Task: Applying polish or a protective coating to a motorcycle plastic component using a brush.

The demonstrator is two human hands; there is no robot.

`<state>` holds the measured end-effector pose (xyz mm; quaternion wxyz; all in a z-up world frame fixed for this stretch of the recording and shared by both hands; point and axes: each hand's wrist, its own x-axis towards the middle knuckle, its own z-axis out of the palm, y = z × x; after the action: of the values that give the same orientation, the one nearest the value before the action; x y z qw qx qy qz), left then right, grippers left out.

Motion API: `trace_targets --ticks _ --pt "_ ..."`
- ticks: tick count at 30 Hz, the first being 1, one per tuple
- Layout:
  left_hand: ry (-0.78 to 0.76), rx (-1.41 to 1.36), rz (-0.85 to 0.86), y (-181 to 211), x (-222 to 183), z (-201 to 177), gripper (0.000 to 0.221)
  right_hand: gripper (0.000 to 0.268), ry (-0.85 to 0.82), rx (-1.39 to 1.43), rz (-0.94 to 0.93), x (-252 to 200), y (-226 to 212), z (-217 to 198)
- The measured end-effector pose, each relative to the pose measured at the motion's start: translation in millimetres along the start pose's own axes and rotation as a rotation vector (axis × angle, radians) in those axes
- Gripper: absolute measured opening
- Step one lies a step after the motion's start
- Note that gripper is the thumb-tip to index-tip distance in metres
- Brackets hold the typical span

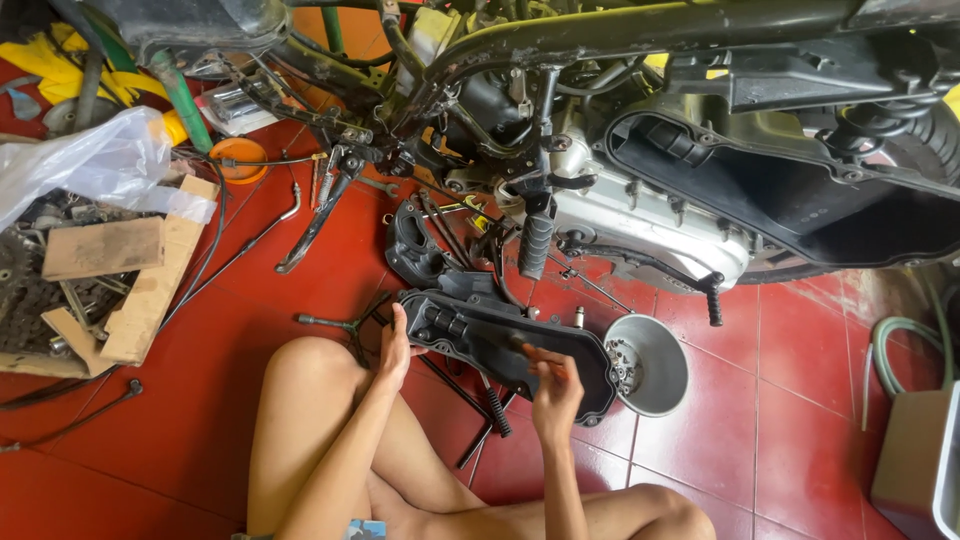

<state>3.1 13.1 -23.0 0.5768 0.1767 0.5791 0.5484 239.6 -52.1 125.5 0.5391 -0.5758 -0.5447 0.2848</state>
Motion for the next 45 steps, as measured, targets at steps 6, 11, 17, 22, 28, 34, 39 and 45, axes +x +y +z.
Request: trace_targets --ticks 6,11,17,22,28,34,39,45 --pt "-0.002 0.001 0.013 -6 6 -1 0.083 0.018 -0.081 -0.062 -0.006 5 30 -6" --pt "0.005 0.029 0.009 1 4 1 0.080 0.017 0.013 -0.068 -0.005 7 -3 -6" --pt "0.003 0.057 0.002 10 -1 2 0.079 0.015 -0.037 -0.141 -0.027 5 11 -20" --pt "0.016 0.055 -0.015 16 -6 4 0.078 0.014 0.208 -0.305 -0.160 0 9 -33" --pt "0.040 0.038 -0.020 9 0 6 0.079 0.014 0.122 -0.357 -0.167 -7 18 -53" --pt "0.045 -0.038 -0.016 5 -1 7 0.082 0.014 0.362 -0.500 -0.312 -19 19 -54" --pt "0.020 -0.048 -0.007 1 -1 8 0.079 0.013 0.256 -0.505 -0.265 -35 35 -1" --pt "0.005 -0.025 0.002 -117 89 -9 0.088 0.015 0.085 -0.117 -0.167 -39 -16 73"
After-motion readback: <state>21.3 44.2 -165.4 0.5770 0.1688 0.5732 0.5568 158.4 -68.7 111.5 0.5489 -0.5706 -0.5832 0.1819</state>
